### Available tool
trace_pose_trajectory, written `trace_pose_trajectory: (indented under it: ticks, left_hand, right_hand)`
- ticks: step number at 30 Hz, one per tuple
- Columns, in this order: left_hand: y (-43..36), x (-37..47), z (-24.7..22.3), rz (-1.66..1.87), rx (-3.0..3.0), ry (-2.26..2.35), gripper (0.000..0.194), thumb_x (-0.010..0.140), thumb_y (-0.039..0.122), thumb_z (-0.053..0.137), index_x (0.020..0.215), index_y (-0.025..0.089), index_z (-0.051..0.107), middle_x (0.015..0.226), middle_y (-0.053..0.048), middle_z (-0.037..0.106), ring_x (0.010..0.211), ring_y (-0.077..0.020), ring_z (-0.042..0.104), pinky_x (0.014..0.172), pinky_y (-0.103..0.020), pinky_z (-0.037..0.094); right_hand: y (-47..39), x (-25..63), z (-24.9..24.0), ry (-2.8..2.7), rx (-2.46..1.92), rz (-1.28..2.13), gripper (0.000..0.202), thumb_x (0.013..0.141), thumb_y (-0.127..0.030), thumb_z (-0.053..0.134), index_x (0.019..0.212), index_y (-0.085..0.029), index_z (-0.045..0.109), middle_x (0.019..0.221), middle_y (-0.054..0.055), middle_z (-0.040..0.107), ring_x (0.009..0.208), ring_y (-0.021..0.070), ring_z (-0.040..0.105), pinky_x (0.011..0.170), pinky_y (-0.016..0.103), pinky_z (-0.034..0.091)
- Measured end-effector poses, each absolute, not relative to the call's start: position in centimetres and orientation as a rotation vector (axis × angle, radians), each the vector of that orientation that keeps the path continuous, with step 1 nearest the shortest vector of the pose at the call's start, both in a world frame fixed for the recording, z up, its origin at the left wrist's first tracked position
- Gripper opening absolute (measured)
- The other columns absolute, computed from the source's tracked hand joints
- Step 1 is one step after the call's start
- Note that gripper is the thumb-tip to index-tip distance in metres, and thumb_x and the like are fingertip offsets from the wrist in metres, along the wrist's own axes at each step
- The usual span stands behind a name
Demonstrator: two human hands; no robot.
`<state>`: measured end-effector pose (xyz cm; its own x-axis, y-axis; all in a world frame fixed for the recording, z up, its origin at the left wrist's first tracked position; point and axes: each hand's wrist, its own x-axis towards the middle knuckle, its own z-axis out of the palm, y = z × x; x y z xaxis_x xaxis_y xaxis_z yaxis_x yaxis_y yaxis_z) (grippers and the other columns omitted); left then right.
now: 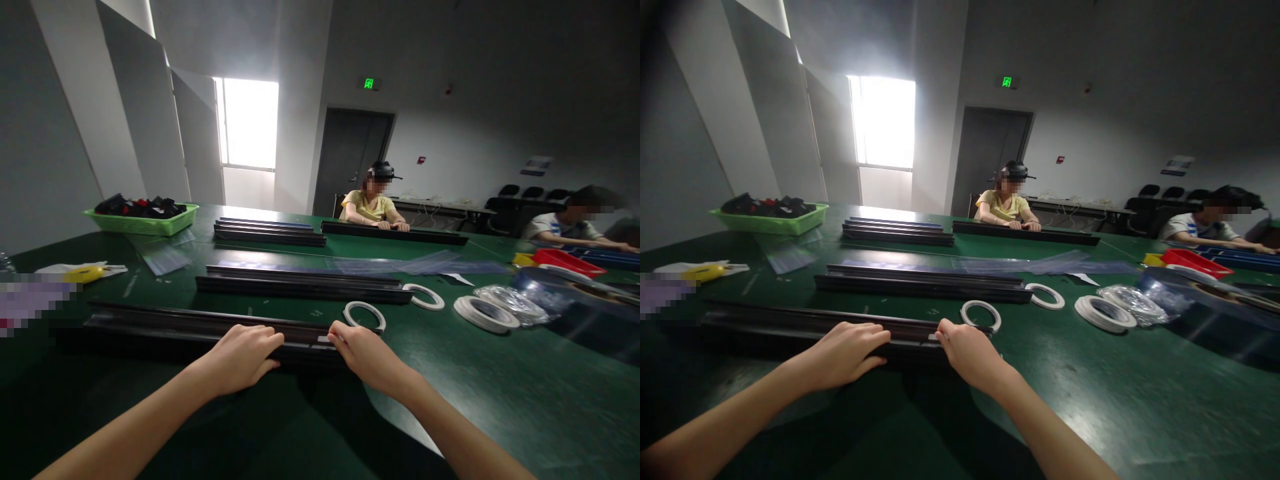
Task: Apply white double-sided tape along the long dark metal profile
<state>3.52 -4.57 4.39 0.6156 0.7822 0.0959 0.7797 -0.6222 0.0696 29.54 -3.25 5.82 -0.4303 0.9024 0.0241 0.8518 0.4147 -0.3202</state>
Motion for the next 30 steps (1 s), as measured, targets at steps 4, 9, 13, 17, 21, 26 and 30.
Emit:
trace_pose_trajectory:
  ticks: [4, 9, 13, 17, 21, 26, 30]
  left_hand:
    - [-4.3, 2.3, 4.7, 0.112, 2.702, 1.511, 0.02, 0.083, 0.039, 0.052, 0.091, 0.024, 0.061, 0.093, -0.003, 0.069, 0.087, -0.0232, 0.065, 0.073, -0.033, 0.046]
    - [-4.0, 2.0, 4.5, 0.102, 2.681, 1.54, 0.024, 0.079, 0.041, 0.051, 0.088, 0.022, 0.063, 0.089, -0.004, 0.069, 0.082, -0.0227, 0.065, 0.07, -0.033, 0.046]
    - [-4.1, 2.4, 4.1, 0.16, 2.72, 1.478, 0.02, 0.08, 0.037, 0.051, 0.09, 0.023, 0.06, 0.091, -0.003, 0.069, 0.084, -0.0215, 0.064, 0.07, -0.031, 0.045]
    - [-4.4, 3.2, 3.7, 0.221, 2.793, 1.394, 0.015, 0.082, 0.033, 0.049, 0.091, 0.023, 0.056, 0.093, -0.002, 0.068, 0.083, -0.0205, 0.063, 0.069, -0.031, 0.044]
    - [-4.4, 3.8, 3.4, 0.263, 2.832, 1.323, 0.015, 0.086, 0.03, 0.046, 0.096, 0.023, 0.054, 0.096, -0.002, 0.067, 0.087, -0.021, 0.063, 0.072, -0.031, 0.045]
    - [-4.3, 3.8, 3.3, 0.264, 2.835, 1.302, 0.015, 0.087, 0.03, 0.047, 0.099, 0.023, 0.053, 0.097, -0.003, 0.067, 0.09, -0.0216, 0.063, 0.073, -0.032, 0.045]
    - [-4.4, 3.8, 3.3, 0.261, 2.833, 1.298, 0.015, 0.088, 0.03, 0.046, 0.1, 0.023, 0.053, 0.098, -0.003, 0.067, 0.091, -0.0216, 0.063, 0.073, -0.032, 0.045]
  right_hand:
    - [-3.2, 29.6, 5.7, -2.468, -1.55, 0.378, 0.028, 0.097, -0.033, 0.034, 0.089, -0.018, 0.057, 0.079, 0.007, 0.067, 0.07, 0.0162, 0.062, 0.061, 0.024, 0.036]
    - [-3.1, 29.5, 5.5, -2.434, -1.516, 0.464, 0.029, 0.097, -0.034, 0.032, 0.087, -0.019, 0.055, 0.076, 0.005, 0.065, 0.066, 0.0151, 0.06, 0.058, 0.024, 0.034]
    - [-3.0, 29.6, 5.4, -2.389, -1.472, 0.554, 0.028, 0.097, -0.035, 0.033, 0.089, -0.019, 0.055, 0.077, 0.005, 0.064, 0.068, 0.0151, 0.059, 0.059, 0.024, 0.035]
    - [-2.8, 29.6, 5.3, -2.37, -1.474, 0.595, 0.028, 0.096, -0.038, 0.036, 0.089, -0.019, 0.056, 0.078, 0.004, 0.064, 0.067, 0.015, 0.058, 0.061, 0.025, 0.036]
    - [-2.6, 29.7, 5.1, -2.371, -1.473, 0.593, 0.027, 0.095, -0.038, 0.038, 0.089, -0.019, 0.056, 0.078, 0.004, 0.064, 0.068, 0.0155, 0.057, 0.061, 0.026, 0.036]
    - [-2.6, 29.7, 4.9, -2.373, -1.462, 0.576, 0.027, 0.096, -0.036, 0.035, 0.089, -0.019, 0.055, 0.078, 0.004, 0.064, 0.069, 0.0159, 0.059, 0.062, 0.025, 0.037]
    - [-2.7, 29.7, 5.1, -2.383, -1.465, 0.586, 0.027, 0.096, -0.034, 0.035, 0.092, -0.019, 0.057, 0.08, 0.006, 0.065, 0.07, 0.016, 0.06, 0.061, 0.024, 0.037]
